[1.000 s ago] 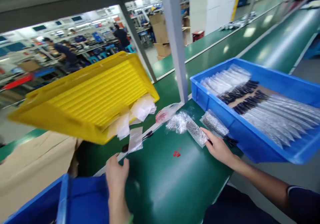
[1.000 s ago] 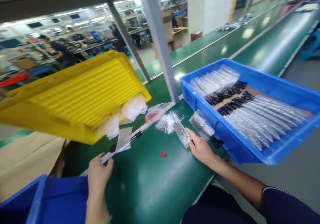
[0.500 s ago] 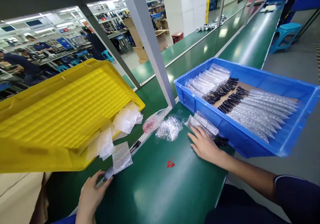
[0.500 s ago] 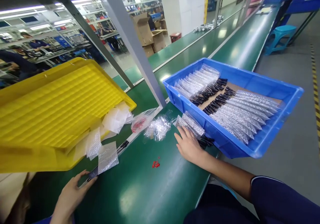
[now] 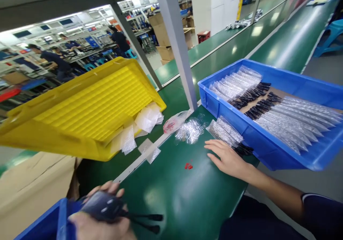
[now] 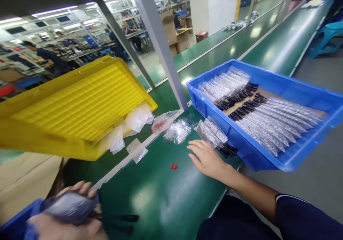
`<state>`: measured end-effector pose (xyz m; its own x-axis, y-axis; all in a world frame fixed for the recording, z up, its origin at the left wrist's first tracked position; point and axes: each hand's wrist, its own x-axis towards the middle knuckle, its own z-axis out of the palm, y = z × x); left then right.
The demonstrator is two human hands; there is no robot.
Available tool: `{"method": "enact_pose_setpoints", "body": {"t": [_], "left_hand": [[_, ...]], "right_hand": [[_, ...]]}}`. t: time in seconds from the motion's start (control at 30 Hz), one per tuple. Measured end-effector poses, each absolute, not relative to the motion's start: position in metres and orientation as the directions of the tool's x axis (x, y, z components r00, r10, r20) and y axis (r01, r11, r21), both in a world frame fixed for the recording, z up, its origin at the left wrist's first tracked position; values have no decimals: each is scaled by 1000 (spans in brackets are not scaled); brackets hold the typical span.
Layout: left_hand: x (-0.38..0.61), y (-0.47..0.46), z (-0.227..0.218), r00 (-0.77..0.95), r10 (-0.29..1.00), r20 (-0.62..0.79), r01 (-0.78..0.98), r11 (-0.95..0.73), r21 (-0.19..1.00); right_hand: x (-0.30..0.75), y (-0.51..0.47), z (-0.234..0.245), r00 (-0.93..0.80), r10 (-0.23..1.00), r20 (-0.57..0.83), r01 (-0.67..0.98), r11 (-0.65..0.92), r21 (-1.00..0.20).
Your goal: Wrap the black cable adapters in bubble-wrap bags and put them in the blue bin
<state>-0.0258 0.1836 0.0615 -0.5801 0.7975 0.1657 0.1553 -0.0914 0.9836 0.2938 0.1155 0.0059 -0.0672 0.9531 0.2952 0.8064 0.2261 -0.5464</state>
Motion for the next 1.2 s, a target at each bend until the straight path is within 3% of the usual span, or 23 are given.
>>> {"method": "enact_pose_setpoints", "body": {"t": [0.07,0.13,0.3,0.4,0.7,1.03,1.2], "left_hand": [[5,160,60,-511,860,-20,-141,-61,988],[35,136,54,-372,919,-127,-267,25,963],[72,93,36,-301,947,-110,-278,23,960],[71,81,33,-295,952,-87,-288,-2,958],[68,74,34,-246,968,-47,-310,-33,950],[60,74,36,-261,965,-6,-299,-75,951],[60,72,29,-261,964,50,-270,-123,955]], "right_hand": [[275,115,28,-151,907,393,625,395,-673],[254,113,48,-232,847,478,460,529,-713],[216,104,67,-361,703,613,354,711,-607],[210,101,65,-367,685,630,382,728,-570],[208,94,63,-317,700,640,361,713,-602],[208,81,74,-387,755,529,210,631,-747],[209,93,72,-239,763,601,276,647,-711]]}}
